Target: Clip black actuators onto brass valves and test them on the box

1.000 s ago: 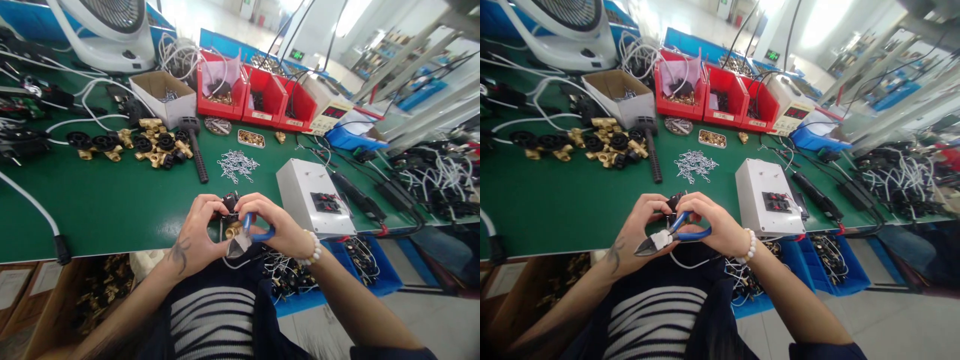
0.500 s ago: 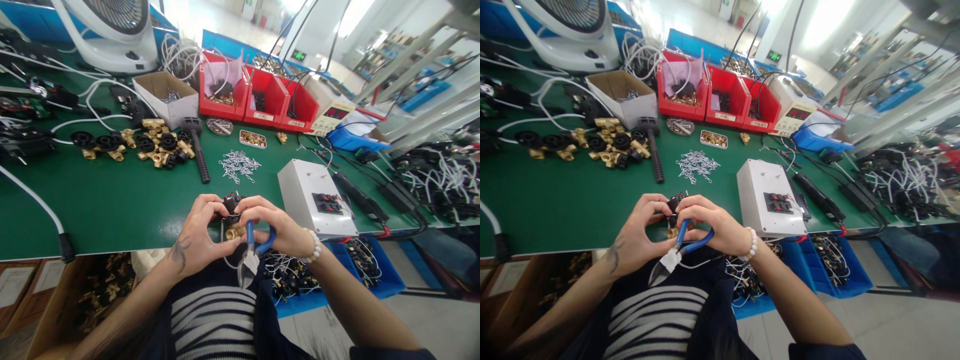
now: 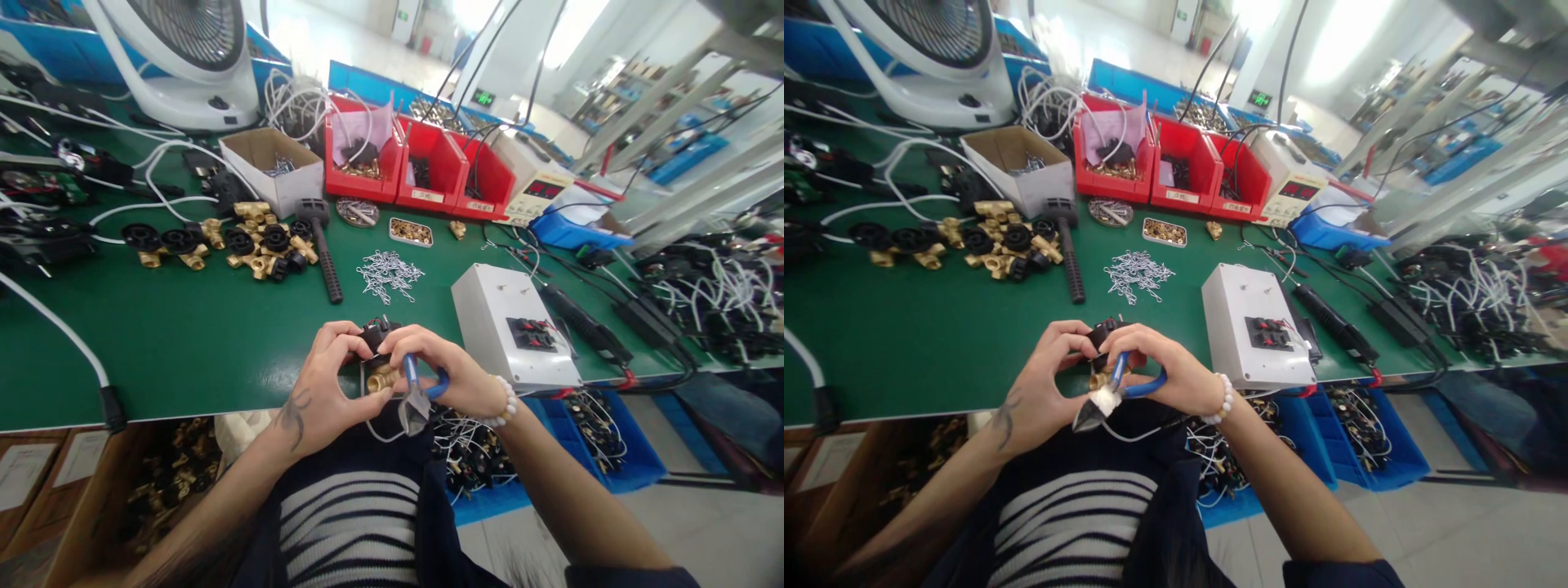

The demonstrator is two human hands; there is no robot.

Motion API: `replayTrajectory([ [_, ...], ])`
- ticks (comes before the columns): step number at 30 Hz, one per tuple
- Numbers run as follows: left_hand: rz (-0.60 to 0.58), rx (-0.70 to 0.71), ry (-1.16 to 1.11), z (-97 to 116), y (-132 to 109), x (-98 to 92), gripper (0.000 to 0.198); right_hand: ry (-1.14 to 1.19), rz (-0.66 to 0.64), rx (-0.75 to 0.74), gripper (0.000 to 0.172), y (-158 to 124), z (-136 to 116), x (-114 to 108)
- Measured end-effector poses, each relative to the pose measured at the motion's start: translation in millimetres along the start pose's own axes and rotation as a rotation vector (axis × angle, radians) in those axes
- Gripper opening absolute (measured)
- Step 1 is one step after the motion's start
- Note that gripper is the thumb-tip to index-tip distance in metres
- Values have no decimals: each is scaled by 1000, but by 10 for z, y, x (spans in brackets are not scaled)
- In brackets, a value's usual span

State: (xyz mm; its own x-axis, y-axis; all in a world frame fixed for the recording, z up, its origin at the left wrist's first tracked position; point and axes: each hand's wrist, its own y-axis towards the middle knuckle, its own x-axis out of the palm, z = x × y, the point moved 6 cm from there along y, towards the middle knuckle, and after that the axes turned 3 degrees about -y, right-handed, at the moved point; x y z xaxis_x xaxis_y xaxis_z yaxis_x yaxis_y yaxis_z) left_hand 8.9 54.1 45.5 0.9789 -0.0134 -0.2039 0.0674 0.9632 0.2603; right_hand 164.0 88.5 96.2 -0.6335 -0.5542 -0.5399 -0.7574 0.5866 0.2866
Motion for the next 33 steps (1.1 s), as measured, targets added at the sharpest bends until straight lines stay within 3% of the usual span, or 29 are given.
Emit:
replayTrajectory([
  [2,1,-8,-10,3,7,-2,30,-90,164,81,15,-64,-4,-151],
  [6,21,-17,-2,11,24,-24,29,-435,722,210,11,-391,-72,-516],
  [7,26,-19,-7,10,27,-30,29,-508,746,210,11,-438,-96,-527],
  [8,26,-23,-12,7,31,-33,29,-580,678,217,11,-441,-104,-500],
  [11,17,-39,-15,-4,35,-33,30,-731,281,270,14,-377,-79,-339],
  [12,17,-41,-13,-5,35,-35,30,-747,232,284,15,-375,-88,-329],
  [13,18,-40,-13,-4,36,-36,29,-754,274,282,15,-382,-120,-362],
  [16,10,-31,-7,5,38,-34,29,-763,680,198,11,-490,-250,-533],
  [17,6,-28,3,9,39,-32,29,-773,753,172,11,-518,-255,-542],
  [18,4,-24,16,11,39,-30,28,-789,727,163,11,-507,-228,-512],
  [21,17,-15,29,12,33,-31,31,-841,293,218,14,-369,-45,-291],
  [22,26,-20,20,7,30,-33,34,-840,195,232,15,-347,-13,-246],
  [23,33,-29,8,-3,26,-33,39,-830,189,230,15,-338,-20,-249],
  [24,35,-37,-1,-12,22,-31,46,-813,282,211,13,-344,-62,-301],
  [27,14,-47,-2,-31,17,-13,66,-752,760,106,13,-482,-216,-510],
  [28,4,-43,2,-32,17,-9,68,-759,824,76,14,-513,-229,-524],
  [29,-4,-42,4,-33,19,-6,68,-789,780,70,15,-497,-209,-500],
  [32,-7,-45,-11,-34,24,-11,65,-899,297,139,17,-349,-37,-299],
  [33,-6,-47,-19,-35,25,-13,64,-903,211,169,17,-332,-1,-272],
])
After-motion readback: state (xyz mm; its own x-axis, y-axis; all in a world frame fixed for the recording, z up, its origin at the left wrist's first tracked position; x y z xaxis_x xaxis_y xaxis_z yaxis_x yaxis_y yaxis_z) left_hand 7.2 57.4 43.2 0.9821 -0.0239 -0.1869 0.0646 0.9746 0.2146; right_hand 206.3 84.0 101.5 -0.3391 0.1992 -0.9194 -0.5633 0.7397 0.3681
